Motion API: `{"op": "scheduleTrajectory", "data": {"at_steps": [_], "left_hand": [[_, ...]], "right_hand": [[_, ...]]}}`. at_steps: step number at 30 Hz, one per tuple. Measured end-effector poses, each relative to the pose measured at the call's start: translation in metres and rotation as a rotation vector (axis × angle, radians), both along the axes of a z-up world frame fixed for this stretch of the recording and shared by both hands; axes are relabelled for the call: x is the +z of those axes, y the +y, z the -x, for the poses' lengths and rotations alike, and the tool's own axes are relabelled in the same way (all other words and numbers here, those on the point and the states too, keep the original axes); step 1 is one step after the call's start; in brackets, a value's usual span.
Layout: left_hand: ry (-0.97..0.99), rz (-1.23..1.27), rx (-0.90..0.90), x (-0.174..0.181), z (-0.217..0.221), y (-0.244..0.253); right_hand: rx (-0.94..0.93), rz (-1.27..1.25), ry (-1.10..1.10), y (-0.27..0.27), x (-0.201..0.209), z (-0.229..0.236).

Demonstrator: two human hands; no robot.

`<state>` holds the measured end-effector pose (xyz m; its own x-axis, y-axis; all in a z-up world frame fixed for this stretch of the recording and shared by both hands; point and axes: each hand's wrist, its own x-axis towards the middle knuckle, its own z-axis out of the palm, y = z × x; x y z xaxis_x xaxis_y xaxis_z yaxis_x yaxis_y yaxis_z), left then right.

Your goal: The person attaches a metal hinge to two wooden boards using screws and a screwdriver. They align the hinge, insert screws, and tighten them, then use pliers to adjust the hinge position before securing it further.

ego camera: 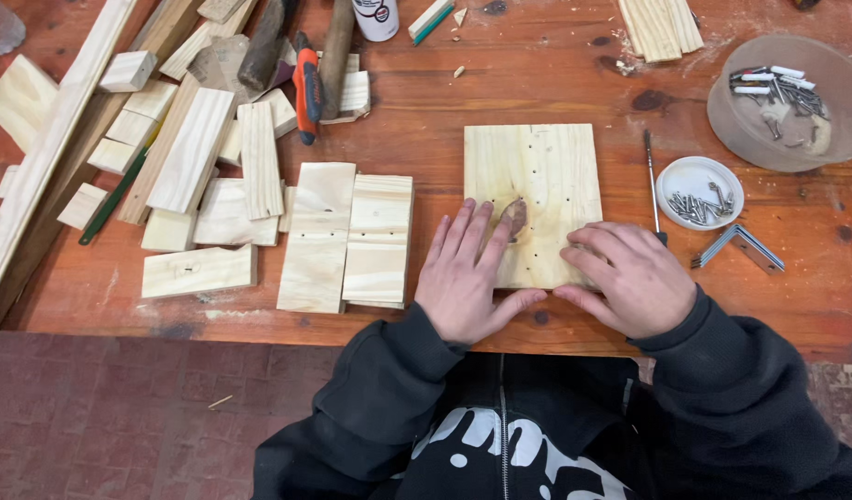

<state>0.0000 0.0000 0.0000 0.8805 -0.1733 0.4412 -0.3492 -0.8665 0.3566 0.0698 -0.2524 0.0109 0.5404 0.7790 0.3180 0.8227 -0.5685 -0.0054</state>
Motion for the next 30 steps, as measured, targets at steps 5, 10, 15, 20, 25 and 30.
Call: {"op": "scheduleTrajectory", "data": {"at_steps": [5,10,15,20,25,30], "left_hand": [[-0.217,0.079,0.063,0.034,0.036,0.012],[-0.195,-0.082,0.35,0.036,0.063,0.06],[-0.101,-0.2,0.659,0.026,0.087,0.076],[-0.079,-0.182,0.624,0.014,0.087,0.075],[-0.112,-0.16,0.612,0.01,0.086,0.082],[-0.142,-0.139,0.603,0.011,0.085,0.081]], "right_hand": [[0.127,0.002,0.034,0.02,0.023,-0.006],[0.308,-0.096,0.198,0.081,0.049,-0.032],[0.455,-0.272,0.665,0.158,0.07,-0.046],[0.233,-0.023,0.491,0.214,0.034,-0.076],[0.159,-0.029,0.59,0.227,0.027,-0.08],[0.096,-0.076,0.56,0.217,0.026,-0.093]]}}
